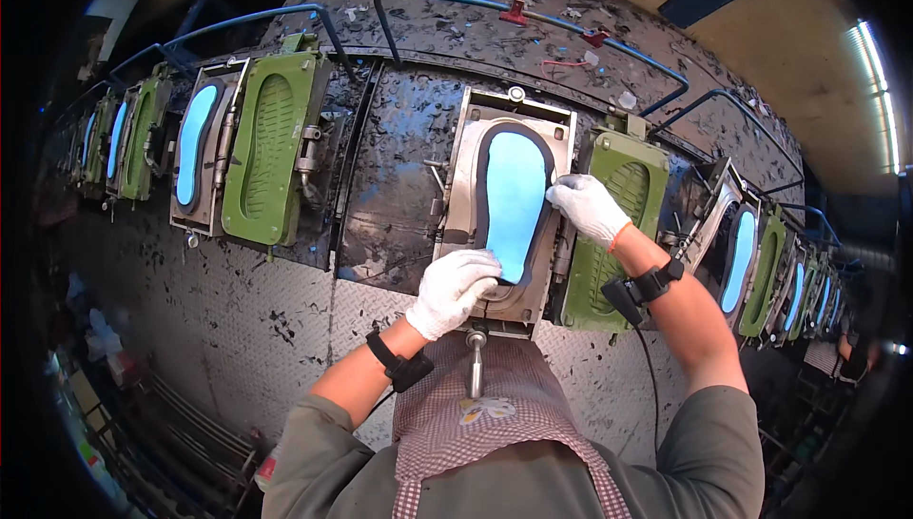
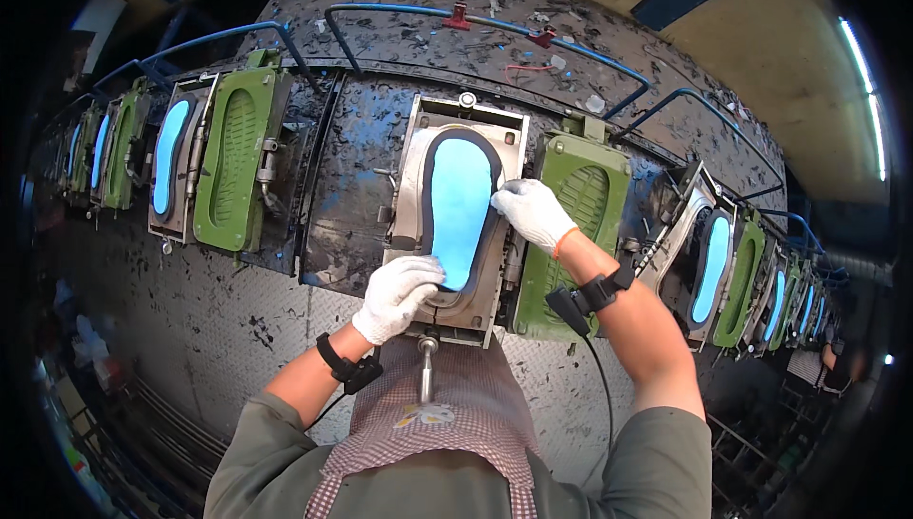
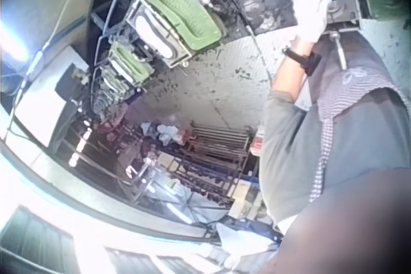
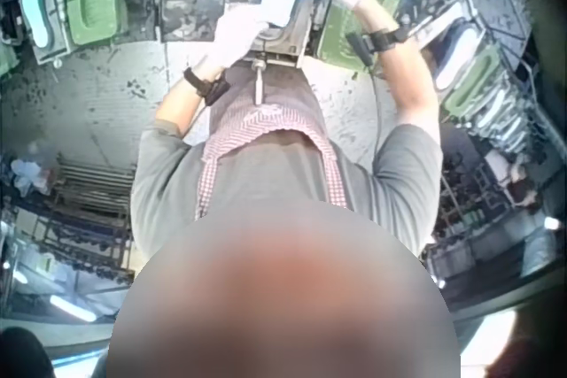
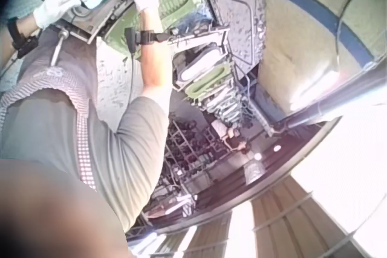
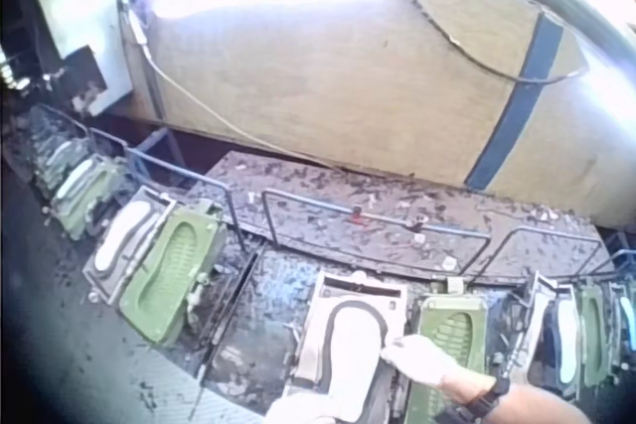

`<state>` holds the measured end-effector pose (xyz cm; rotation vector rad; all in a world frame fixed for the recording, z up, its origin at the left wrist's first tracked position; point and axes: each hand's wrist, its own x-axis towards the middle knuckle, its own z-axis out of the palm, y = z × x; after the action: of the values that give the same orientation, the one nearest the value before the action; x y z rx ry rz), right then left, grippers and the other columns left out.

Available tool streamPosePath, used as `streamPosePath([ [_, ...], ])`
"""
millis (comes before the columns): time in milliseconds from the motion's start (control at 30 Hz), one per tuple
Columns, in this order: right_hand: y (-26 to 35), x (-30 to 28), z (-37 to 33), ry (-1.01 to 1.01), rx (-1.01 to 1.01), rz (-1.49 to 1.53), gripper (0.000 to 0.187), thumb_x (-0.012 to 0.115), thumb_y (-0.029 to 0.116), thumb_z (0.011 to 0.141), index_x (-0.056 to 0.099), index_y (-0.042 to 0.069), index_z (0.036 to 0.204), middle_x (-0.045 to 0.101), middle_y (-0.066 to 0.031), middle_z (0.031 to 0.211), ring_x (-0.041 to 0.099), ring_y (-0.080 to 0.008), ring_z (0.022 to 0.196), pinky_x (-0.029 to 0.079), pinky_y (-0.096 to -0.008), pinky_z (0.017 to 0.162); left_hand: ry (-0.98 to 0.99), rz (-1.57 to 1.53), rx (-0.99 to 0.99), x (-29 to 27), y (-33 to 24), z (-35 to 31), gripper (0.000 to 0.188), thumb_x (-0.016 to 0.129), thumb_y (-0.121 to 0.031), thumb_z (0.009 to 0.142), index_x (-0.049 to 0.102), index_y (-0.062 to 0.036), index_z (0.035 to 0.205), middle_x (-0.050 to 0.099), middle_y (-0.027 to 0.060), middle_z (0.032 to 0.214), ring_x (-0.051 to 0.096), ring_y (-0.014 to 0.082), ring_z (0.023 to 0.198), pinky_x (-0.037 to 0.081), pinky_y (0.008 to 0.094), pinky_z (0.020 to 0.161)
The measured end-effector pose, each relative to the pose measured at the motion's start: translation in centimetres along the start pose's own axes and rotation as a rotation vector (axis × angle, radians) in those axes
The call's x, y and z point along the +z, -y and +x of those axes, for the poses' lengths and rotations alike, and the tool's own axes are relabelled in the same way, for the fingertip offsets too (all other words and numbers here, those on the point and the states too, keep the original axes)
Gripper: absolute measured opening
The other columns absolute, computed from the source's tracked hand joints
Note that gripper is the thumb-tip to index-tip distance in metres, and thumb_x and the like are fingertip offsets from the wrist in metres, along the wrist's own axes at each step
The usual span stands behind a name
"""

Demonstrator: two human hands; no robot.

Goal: Operating an industrial molding machine to produce shoe components by applying release agent and removing molded insoles.

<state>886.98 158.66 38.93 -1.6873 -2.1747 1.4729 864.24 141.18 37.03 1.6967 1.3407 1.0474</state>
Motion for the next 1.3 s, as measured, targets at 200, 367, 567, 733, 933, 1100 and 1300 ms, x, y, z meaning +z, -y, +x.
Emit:
streamPosePath([
  [200,3.0,0.6,-1.9,-0.086,0.140,-0.631,0.035,0.054,0.033,0.092,0.065,-0.001,0.094,0.069,-0.0268,0.103,0.067,-0.0352,0.099,0.054,-0.0493,0.080,0.123,0.158,0.270,-0.2,0.6,-0.5,0.039,0.079,-0.018,0.075,0.067,-0.0026,0.109,0.069,0.0156,0.111,0.066,0.0370,0.110,0.053,0.0442,0.095],
  [367,5.6,5.3,-0.9,-0.697,-0.476,-0.432,0.050,0.060,0.037,0.090,0.058,0.002,0.125,0.052,-0.0272,0.139,0.049,-0.0411,0.130,0.040,-0.0487,0.108,0.116,0.397,0.358,0.9,0.3,-0.5,0.050,0.083,-0.022,0.070,0.067,-0.0041,0.113,0.064,0.0125,0.113,0.062,0.0342,0.113,0.051,0.0431,0.096],
  [567,3.1,9.1,3.4,-0.652,-0.405,-0.412,0.062,0.061,0.041,0.089,0.055,0.002,0.136,0.047,-0.0284,0.146,0.043,-0.0423,0.137,0.031,-0.0493,0.116,0.175,0.470,0.377,0.5,1.2,-0.7,0.045,0.079,-0.018,0.076,0.066,-0.0033,0.116,0.065,0.0147,0.114,0.062,0.0353,0.112,0.052,0.0436,0.094],
  [733,5.1,9.1,3.4,-0.726,-0.345,-0.497,0.056,0.064,0.037,0.088,0.057,0.002,0.131,0.055,-0.0256,0.137,0.049,-0.0402,0.131,0.037,-0.0481,0.112,0.102,0.502,0.396,0.3,0.8,-1.4,0.040,0.076,-0.016,0.078,0.066,-0.0035,0.115,0.065,0.0145,0.116,0.062,0.0349,0.113,0.052,0.0433,0.095],
  [933,5.2,9.1,4.3,-0.698,-0.376,-0.448,0.039,0.061,0.031,0.089,0.063,0.001,0.113,0.064,-0.0220,0.114,0.060,-0.0371,0.110,0.047,-0.0462,0.097,0.138,0.426,0.389,0.7,1.1,-2.2,0.045,0.078,-0.013,0.073,0.067,-0.0027,0.116,0.066,0.0145,0.116,0.062,0.0359,0.114,0.051,0.0441,0.098],
  [1100,7.4,8.1,5.8,-0.622,-0.230,-0.473,0.036,0.060,0.031,0.089,0.063,0.002,0.110,0.064,-0.0215,0.115,0.059,-0.0366,0.112,0.046,-0.0464,0.098,0.133,0.427,0.445,0.5,1.1,-1.3,0.044,0.079,-0.015,0.074,0.068,-0.0040,0.114,0.065,0.0135,0.114,0.061,0.0350,0.113,0.051,0.0442,0.097],
  [1300,0.0,5.5,2.1,-0.875,-0.413,-0.302,0.028,0.044,0.006,0.099,0.059,-0.001,0.121,0.055,-0.0267,0.135,0.050,-0.0419,0.129,0.041,-0.0446,0.111,0.472,0.531,0.743,0.0,0.0,3.7,0.029,0.072,-0.018,0.075,0.066,-0.0038,0.099,0.060,0.0143,0.122,0.051,0.0327,0.127,0.040,0.0530,0.110],
])
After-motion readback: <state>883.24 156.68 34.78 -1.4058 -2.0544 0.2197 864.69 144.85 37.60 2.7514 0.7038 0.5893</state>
